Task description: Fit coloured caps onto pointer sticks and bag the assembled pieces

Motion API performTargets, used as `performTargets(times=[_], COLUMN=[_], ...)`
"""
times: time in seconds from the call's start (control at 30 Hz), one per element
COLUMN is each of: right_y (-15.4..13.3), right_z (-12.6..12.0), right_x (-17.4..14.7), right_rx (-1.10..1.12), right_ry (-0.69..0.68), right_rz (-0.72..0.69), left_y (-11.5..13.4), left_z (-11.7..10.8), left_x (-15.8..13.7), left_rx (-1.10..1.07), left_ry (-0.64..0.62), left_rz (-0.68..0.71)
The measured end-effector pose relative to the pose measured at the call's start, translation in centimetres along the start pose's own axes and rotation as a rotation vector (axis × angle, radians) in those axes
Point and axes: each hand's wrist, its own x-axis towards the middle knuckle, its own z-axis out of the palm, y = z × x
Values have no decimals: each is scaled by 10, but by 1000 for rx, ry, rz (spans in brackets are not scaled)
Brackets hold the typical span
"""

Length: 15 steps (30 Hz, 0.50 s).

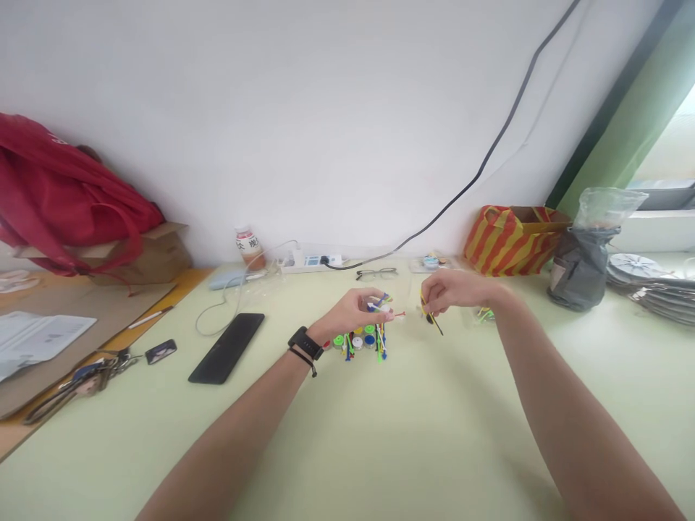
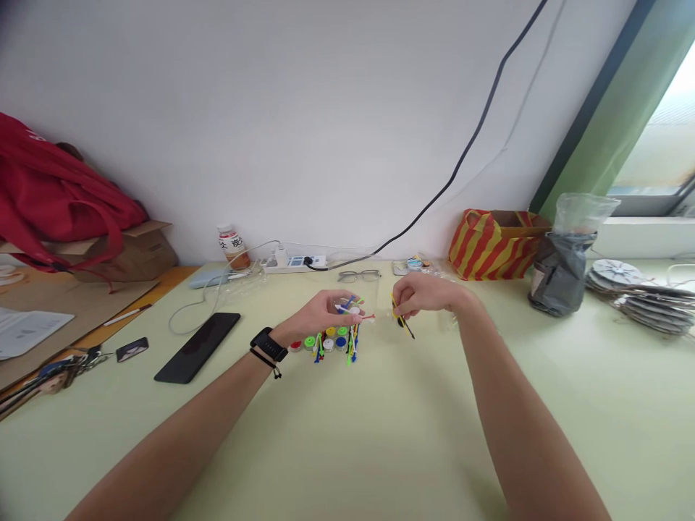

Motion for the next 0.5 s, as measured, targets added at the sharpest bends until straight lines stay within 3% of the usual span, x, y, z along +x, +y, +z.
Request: performTargets(times=[0.13,0.23,0.3,0.4,0.5], right_y=[-1,-10,-23,-50,-73], right_z=[-19,-24,-22,-9,11], right_x=[-22,-33,-38,-41,-38], right_rx=[180,336,430,453,344], right_ry=[364,731,896,934,869], right_rz=[-134,-318,-454,-594,-626], left_y=[-1,-3,-4,-5,-4], left_z=[-1,-1,-1,0,1], left_x=[0,0,0,0,1], left_rx=[135,168,188,202,220], left_ry=[-28,-40,-32,-41,-51], left_rz=[12,14,16,8,-9])
